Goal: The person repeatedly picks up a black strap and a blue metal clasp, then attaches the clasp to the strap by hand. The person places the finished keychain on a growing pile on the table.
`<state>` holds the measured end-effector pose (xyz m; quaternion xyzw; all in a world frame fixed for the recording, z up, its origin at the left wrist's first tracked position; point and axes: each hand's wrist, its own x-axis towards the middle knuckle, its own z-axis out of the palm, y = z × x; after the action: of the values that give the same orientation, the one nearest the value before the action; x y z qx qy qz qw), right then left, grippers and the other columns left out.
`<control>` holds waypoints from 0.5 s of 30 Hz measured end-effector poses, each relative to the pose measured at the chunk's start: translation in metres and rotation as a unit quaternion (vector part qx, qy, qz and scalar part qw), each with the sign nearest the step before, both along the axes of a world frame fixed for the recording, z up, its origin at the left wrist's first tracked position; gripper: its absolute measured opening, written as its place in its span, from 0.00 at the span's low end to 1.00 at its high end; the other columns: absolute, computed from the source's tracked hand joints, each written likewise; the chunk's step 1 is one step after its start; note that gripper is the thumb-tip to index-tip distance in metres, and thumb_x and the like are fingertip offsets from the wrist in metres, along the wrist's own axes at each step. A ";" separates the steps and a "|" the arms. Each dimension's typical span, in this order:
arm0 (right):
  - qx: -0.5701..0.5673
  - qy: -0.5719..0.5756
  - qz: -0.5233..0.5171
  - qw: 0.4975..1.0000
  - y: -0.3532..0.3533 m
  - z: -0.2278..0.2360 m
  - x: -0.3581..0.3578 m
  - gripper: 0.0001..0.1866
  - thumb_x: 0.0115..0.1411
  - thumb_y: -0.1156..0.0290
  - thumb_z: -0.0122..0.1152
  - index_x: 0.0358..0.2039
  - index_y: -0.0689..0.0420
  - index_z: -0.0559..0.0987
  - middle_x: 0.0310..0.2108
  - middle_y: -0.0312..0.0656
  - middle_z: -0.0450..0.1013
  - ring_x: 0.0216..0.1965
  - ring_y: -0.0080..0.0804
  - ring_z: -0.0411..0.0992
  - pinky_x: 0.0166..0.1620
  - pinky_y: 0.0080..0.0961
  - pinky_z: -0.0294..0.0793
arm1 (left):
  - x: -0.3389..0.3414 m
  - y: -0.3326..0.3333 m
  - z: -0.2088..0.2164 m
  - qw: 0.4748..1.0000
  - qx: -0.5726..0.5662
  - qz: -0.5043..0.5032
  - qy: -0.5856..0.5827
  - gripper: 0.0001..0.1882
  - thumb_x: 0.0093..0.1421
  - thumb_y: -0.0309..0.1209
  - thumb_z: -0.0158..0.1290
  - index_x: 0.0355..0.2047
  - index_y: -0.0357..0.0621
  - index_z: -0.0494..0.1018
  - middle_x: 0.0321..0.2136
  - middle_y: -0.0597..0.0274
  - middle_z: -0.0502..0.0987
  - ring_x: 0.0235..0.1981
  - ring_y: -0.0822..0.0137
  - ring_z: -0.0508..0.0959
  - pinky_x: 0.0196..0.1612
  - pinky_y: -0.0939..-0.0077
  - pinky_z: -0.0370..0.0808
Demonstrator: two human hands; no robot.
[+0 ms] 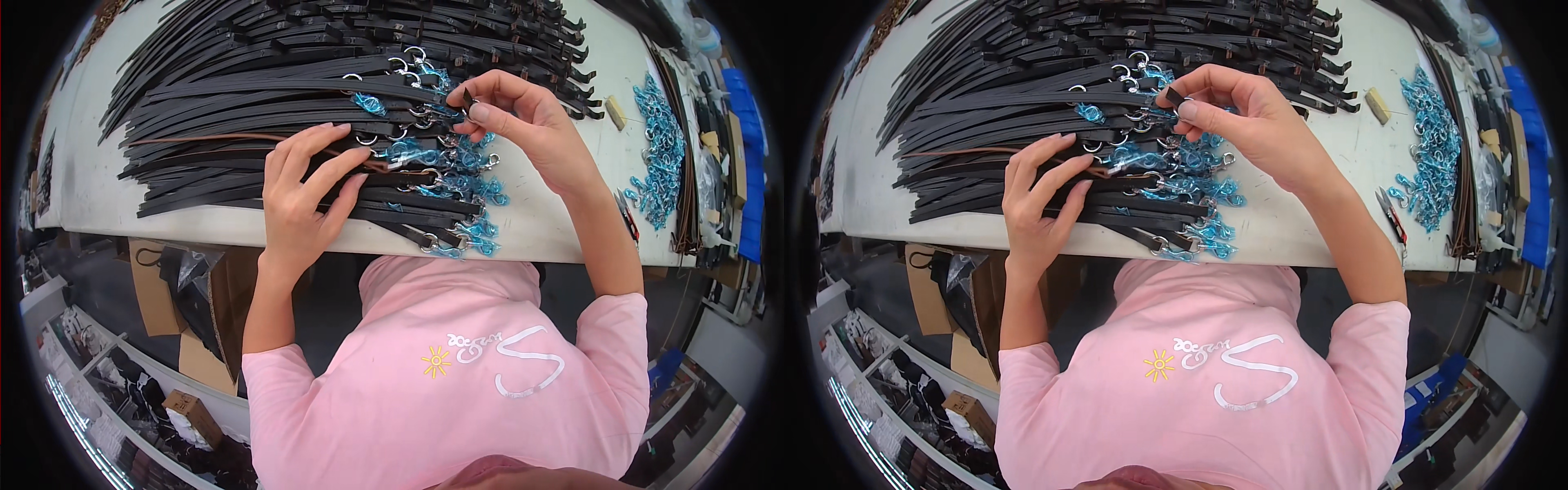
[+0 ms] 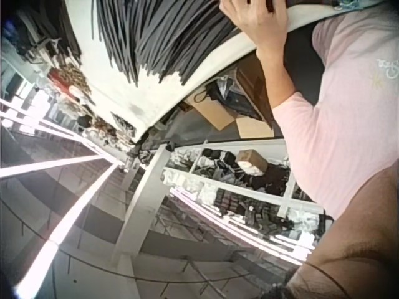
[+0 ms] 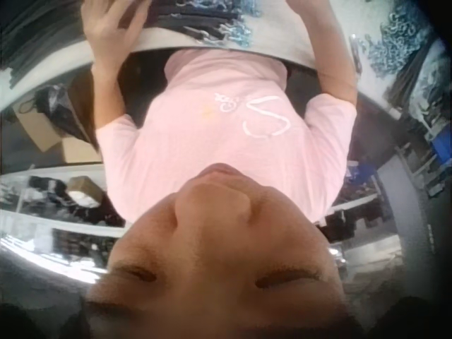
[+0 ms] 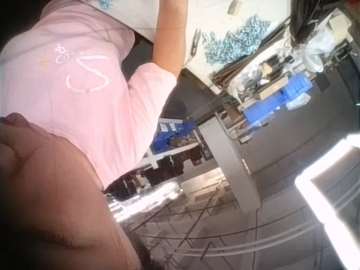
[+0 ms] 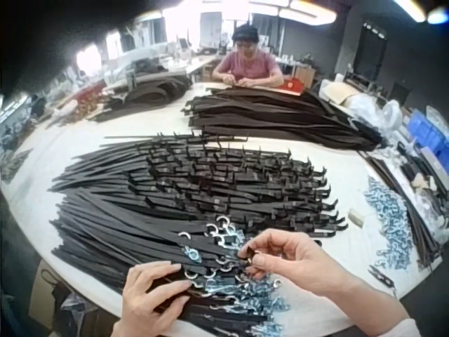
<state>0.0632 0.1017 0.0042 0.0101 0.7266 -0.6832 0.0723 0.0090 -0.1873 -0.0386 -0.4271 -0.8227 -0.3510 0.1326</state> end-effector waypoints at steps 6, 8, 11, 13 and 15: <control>0.014 -0.031 0.001 0.999 0.010 -0.002 -0.001 0.13 0.67 0.68 0.60 0.48 0.60 0.79 0.46 0.39 0.78 0.39 0.21 0.77 0.47 0.22 0.78 | 0.001 0.001 0.001 1.000 -0.014 0.026 0.011 0.20 0.48 0.27 0.65 0.44 0.49 0.82 0.50 0.63 0.79 0.53 0.60 0.76 0.56 0.65 0.62; 0.007 -0.040 0.001 0.999 0.012 -0.005 -0.001 0.14 0.67 0.70 0.58 0.50 0.62 0.79 0.44 0.38 0.79 0.37 0.20 0.76 0.46 0.20 0.79 | 0.003 0.002 0.004 0.999 -0.027 0.036 0.020 0.21 0.47 0.30 0.66 0.44 0.50 0.82 0.50 0.64 0.79 0.53 0.61 0.75 0.56 0.66 0.59; 0.007 -0.043 0.011 0.999 0.013 -0.007 -0.002 0.14 0.67 0.70 0.58 0.51 0.63 0.78 0.43 0.39 0.79 0.37 0.22 0.77 0.46 0.20 0.79 | 0.006 0.006 0.005 0.999 -0.028 0.028 0.025 0.22 0.46 0.34 0.67 0.45 0.51 0.82 0.50 0.64 0.79 0.52 0.62 0.75 0.55 0.66 0.56; -0.002 -0.049 0.016 0.999 0.014 -0.008 -0.004 0.13 0.67 0.69 0.59 0.49 0.61 0.78 0.46 0.40 0.78 0.39 0.21 0.77 0.48 0.22 0.80 | 0.011 0.013 0.008 0.999 -0.037 0.018 0.019 0.22 0.46 0.34 0.67 0.45 0.53 0.82 0.49 0.64 0.79 0.49 0.63 0.75 0.55 0.66 0.56; -0.013 -0.050 0.020 0.998 0.015 -0.010 -0.005 0.13 0.67 0.69 0.60 0.48 0.61 0.79 0.48 0.40 0.78 0.40 0.21 0.77 0.49 0.22 0.80 | 0.014 0.019 0.007 0.999 -0.039 0.008 0.024 0.22 0.46 0.33 0.67 0.45 0.53 0.83 0.48 0.64 0.79 0.47 0.64 0.75 0.55 0.66 0.55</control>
<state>0.0584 0.1171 -0.0056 0.0287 0.7135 -0.6894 0.1219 0.0235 -0.1679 -0.0319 -0.4336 -0.8360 -0.3066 0.1386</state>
